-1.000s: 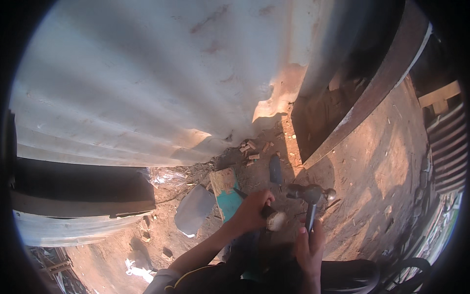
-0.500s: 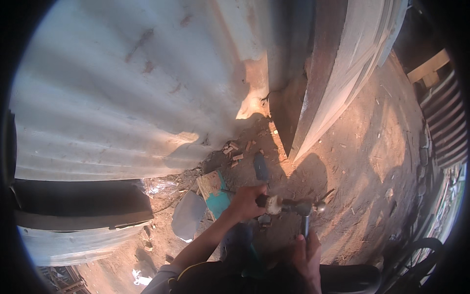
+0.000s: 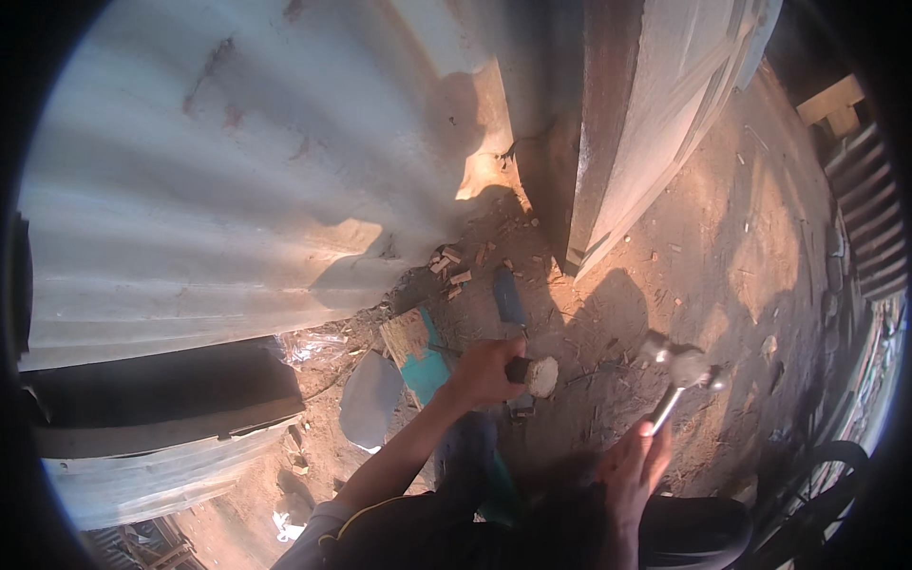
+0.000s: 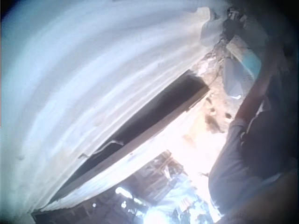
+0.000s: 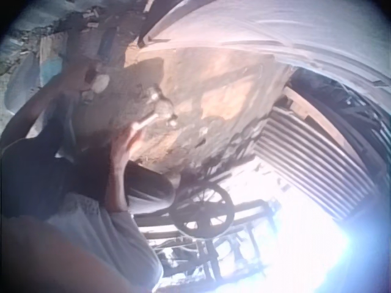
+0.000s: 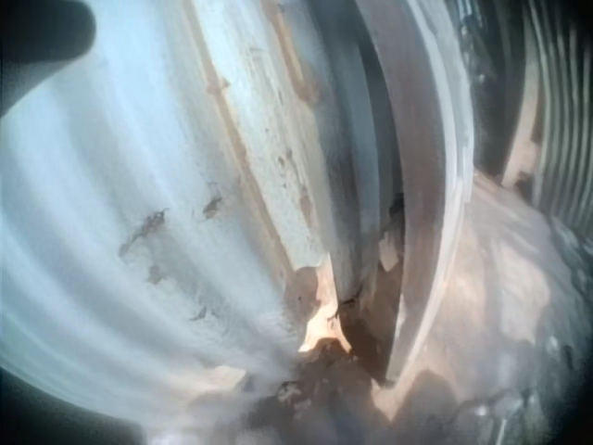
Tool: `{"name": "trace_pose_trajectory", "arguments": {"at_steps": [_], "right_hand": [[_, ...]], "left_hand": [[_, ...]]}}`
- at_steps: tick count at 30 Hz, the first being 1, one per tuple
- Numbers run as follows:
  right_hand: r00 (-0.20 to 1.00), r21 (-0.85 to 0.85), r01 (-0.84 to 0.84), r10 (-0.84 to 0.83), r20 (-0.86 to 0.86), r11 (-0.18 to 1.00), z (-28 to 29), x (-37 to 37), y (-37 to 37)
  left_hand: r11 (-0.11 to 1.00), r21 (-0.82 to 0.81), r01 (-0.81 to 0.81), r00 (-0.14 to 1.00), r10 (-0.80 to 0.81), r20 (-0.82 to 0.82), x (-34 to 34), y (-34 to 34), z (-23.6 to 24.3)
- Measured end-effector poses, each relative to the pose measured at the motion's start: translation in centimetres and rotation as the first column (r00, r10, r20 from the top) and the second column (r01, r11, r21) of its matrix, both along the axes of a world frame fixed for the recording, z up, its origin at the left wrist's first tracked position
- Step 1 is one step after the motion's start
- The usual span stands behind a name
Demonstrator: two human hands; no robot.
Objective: The person holds a small cylindrical wooden piece and repeatedly strikes it with a hammer against a larger wooden block. The person adjusts the wood's position between strikes and continues hammering throughout the clip.
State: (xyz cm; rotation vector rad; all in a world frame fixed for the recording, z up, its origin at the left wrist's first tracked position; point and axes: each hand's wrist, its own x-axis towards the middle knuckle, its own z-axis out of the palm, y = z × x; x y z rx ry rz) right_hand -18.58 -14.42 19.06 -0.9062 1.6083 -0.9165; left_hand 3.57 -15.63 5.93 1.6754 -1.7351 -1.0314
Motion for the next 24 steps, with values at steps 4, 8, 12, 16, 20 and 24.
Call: {"name": "trace_pose_trajectory", "arguments": {"at_steps": [4,8,12,16,20,24], "right_hand": [[0.923,-0.257,0.384,-0.361,0.133,0.887,0.0,1.9,-0.8],[0.962,0.145,-0.252,0.264,-0.068,0.957,-1.8,1.3,2.3],[0.999,0.027,0.021,-0.022,0.027,0.999,-0.4,0.4,0.2],[0.974,-0.159,0.219,-0.206,0.094,0.963,-1.8,1.7,1.0],[0.961,0.178,-0.254,0.270,-0.068,0.951,-2.9,1.2,2.2],[0.967,-0.007,0.204,-0.201,0.156,0.979,-1.0,1.3,-0.3]], "left_hand": [[0.999,0.012,-0.041,0.999,0.041,0.007,-0.1,-0.9,0.2],[0.999,-0.046,-0.014,1.000,0.014,0.003,-0.1,-0.8,0.7],[0.999,-0.038,-0.018,1.000,0.019,0.024,0.0,-0.5,0.3],[1.000,0.010,-0.018,1.000,0.018,-0.001,-0.2,-0.9,0.5],[0.995,-0.088,-0.043,0.999,0.041,-0.024,0.2,-1.1,0.5],[1.000,0.003,-0.009,1.000,0.009,0.009,0.0,-1.0,0.3]]}}
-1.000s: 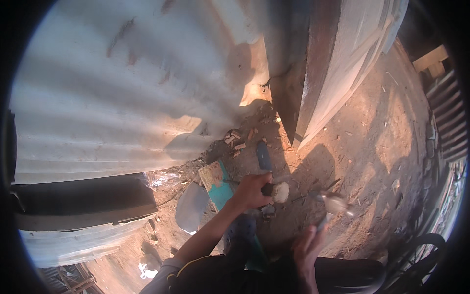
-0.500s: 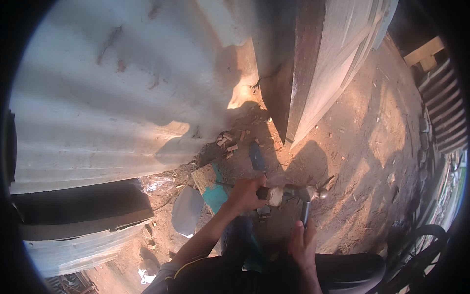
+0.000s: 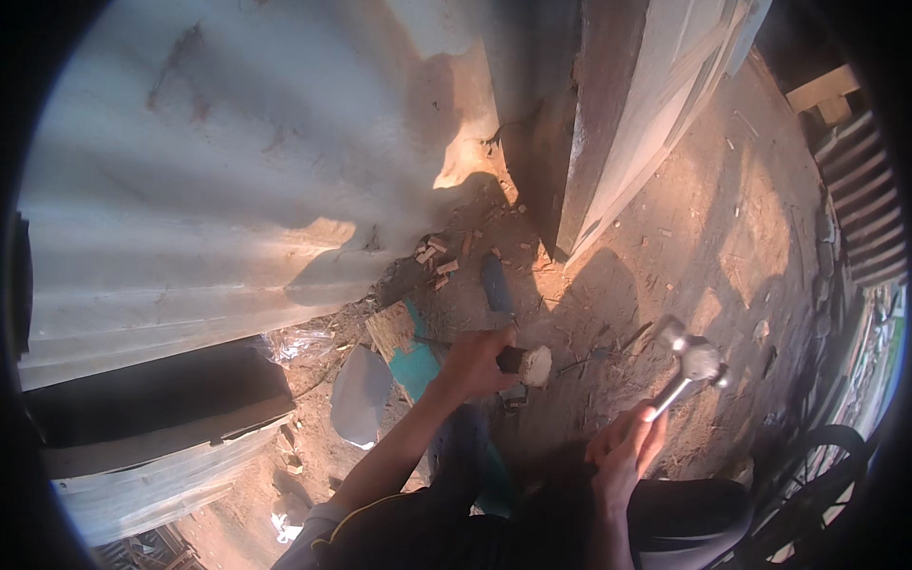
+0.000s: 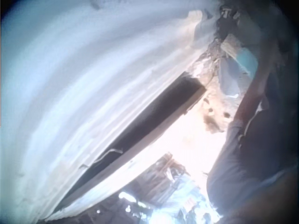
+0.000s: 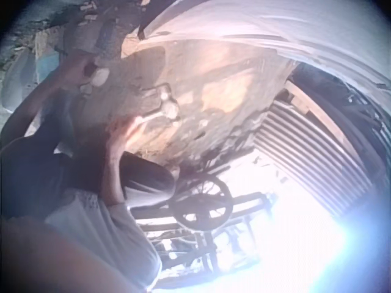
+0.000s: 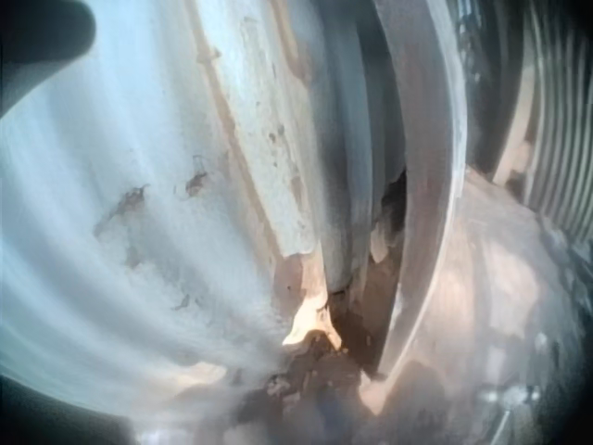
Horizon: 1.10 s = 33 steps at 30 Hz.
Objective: The person holds a small cylindrical wooden piece and repeatedly strikes it with a hammer against a larger wooden block. The person adjusts the wood's position between strikes and continues hammering throughout the clip.
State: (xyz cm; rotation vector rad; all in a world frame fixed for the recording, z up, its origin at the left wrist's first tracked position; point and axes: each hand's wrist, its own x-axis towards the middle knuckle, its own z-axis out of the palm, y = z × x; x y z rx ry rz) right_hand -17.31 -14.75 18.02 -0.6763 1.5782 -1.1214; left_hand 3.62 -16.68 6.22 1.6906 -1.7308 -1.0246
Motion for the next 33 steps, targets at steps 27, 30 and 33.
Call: {"name": "trace_pose_trajectory", "arguments": {"at_steps": [27,30,33], "right_hand": [[0.941,-0.308,0.294,-0.330,-0.072,0.905,3.4,-1.1,-3.4],[0.933,0.103,-0.290,0.305,-0.191,0.951,-3.0,-0.9,2.7],[0.851,0.297,-0.458,0.510,-0.125,0.838,-3.6,-1.4,2.7]], "left_hand": [[0.992,-0.093,-0.090,0.996,0.091,0.001,-0.3,0.2,-1.5],[0.992,-0.107,-0.067,0.997,0.070,0.024,-0.6,-0.1,-1.1],[0.996,-0.062,-0.057,0.997,0.060,0.047,-0.3,0.7,-0.8]]}}
